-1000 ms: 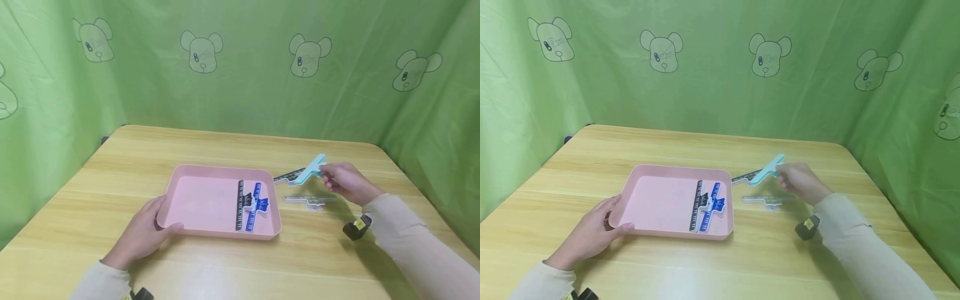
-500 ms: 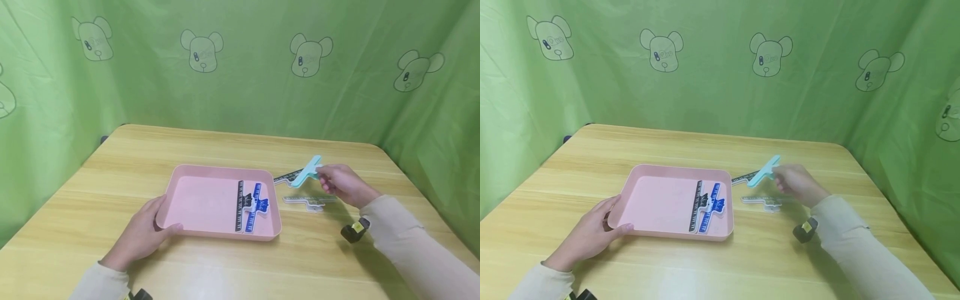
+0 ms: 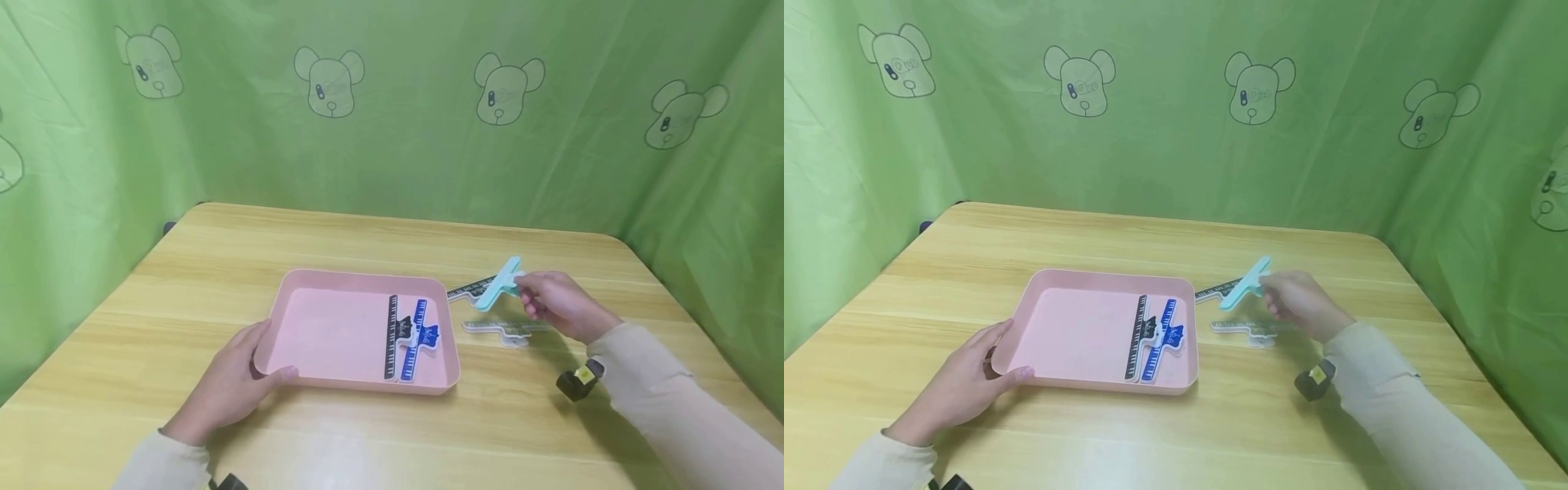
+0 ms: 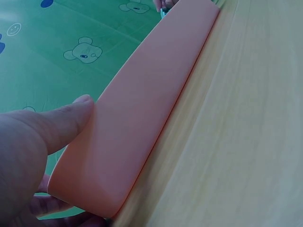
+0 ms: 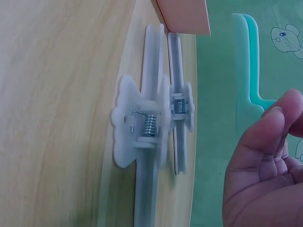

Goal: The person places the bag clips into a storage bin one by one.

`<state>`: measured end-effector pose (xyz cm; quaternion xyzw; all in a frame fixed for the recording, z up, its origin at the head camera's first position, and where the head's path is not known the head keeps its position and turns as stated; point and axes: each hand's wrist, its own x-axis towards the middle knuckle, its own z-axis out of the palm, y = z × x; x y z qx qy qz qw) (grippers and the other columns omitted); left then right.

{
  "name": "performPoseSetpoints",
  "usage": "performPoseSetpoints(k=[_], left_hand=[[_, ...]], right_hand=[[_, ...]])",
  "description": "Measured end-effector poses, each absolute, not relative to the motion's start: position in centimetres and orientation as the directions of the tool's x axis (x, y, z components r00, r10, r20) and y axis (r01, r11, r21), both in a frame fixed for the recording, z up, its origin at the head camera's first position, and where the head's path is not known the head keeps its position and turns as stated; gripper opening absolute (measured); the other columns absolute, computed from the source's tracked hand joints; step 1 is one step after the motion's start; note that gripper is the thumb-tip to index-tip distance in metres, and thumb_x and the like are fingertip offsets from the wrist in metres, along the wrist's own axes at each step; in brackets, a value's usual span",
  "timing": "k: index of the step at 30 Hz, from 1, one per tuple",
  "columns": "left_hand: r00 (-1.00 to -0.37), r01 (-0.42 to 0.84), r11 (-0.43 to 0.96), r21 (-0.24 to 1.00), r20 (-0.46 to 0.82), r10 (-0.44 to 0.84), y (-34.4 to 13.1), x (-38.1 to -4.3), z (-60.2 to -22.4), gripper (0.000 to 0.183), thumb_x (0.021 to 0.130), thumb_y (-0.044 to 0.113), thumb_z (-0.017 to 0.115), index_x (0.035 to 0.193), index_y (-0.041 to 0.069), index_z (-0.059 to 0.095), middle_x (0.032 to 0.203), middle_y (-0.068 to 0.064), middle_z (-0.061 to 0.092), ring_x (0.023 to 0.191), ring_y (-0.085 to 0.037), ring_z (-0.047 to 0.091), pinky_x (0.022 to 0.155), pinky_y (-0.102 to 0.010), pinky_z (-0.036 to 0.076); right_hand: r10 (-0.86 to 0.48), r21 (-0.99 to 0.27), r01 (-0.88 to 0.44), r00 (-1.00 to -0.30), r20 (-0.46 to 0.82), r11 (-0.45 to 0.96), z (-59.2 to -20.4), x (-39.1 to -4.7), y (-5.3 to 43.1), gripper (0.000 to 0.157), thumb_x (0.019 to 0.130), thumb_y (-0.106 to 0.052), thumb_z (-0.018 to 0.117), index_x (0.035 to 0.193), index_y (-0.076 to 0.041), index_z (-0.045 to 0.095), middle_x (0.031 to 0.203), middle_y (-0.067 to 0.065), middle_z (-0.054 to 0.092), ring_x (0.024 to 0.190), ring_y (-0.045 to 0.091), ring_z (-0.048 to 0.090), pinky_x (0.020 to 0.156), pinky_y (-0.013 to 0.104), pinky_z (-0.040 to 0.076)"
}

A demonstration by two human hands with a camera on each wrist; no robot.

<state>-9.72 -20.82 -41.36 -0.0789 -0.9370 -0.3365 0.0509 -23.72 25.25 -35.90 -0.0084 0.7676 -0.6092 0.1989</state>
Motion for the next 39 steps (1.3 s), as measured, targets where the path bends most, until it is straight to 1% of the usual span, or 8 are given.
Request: performPoseSetpoints(k=[17, 26, 33, 39], left_hand=[[-0.983, 0.18, 0.761, 0.624, 0.148, 0.111, -20.9, -9.8, -41.4, 0.089, 0.085, 0.05, 0.07, 0.146, -0.005, 0.035, 0.143, -0.026, 0.042, 0.129, -0.046, 0.041, 0.103, -0.064, 0.033], [-0.983, 0.181, 0.763, 0.621, 0.146, 0.115, -20.9, -9.8, -41.4, 0.089, 0.085, 0.049, 0.07, 0.145, -0.006, 0.035, 0.143, -0.027, 0.042, 0.129, -0.047, 0.04, 0.104, -0.064, 0.032], [-0.983, 0.178, 0.758, 0.628, 0.144, 0.112, -20.8, -9.8, -41.3, 0.089, 0.085, 0.048, 0.071, 0.145, -0.006, 0.035, 0.143, -0.026, 0.042, 0.129, -0.046, 0.04, 0.104, -0.064, 0.032], [-0.983, 0.179, 0.757, 0.628, 0.145, 0.112, -20.8, -9.8, -41.3, 0.089, 0.085, 0.049, 0.07, 0.145, -0.006, 0.035, 0.143, -0.026, 0.042, 0.129, -0.046, 0.041, 0.104, -0.064, 0.032]], right_hand=[[-0.283, -0.941, 0.216, -0.915, -0.288, 0.259, -35.8, -23.2, 24.7, 0.02, 0.102, -0.019, 0.047, 0.091, -0.006, 0.058, 0.072, -0.005, 0.052, 0.06, 0.006, 0.049, 0.056, 0.02, 0.046], [-0.301, -0.945, 0.217, -0.91, -0.287, 0.246, -36.1, -23.2, 24.5, 0.022, 0.102, -0.018, 0.047, 0.085, -0.008, 0.057, 0.069, -0.005, 0.052, 0.058, 0.006, 0.048, 0.055, 0.02, 0.046], [-0.307, -0.946, 0.216, -0.908, -0.286, 0.242, -36.0, -23.0, 24.3, 0.02, 0.102, -0.018, 0.048, 0.088, -0.008, 0.057, 0.069, -0.005, 0.052, 0.058, 0.006, 0.049, 0.054, 0.019, 0.046], [-0.314, -0.947, 0.212, -0.907, -0.282, 0.24, -36.1, -22.9, 24.2, 0.021, 0.102, -0.019, 0.048, 0.086, -0.009, 0.057, 0.069, -0.005, 0.052, 0.058, 0.006, 0.049, 0.054, 0.02, 0.047]])
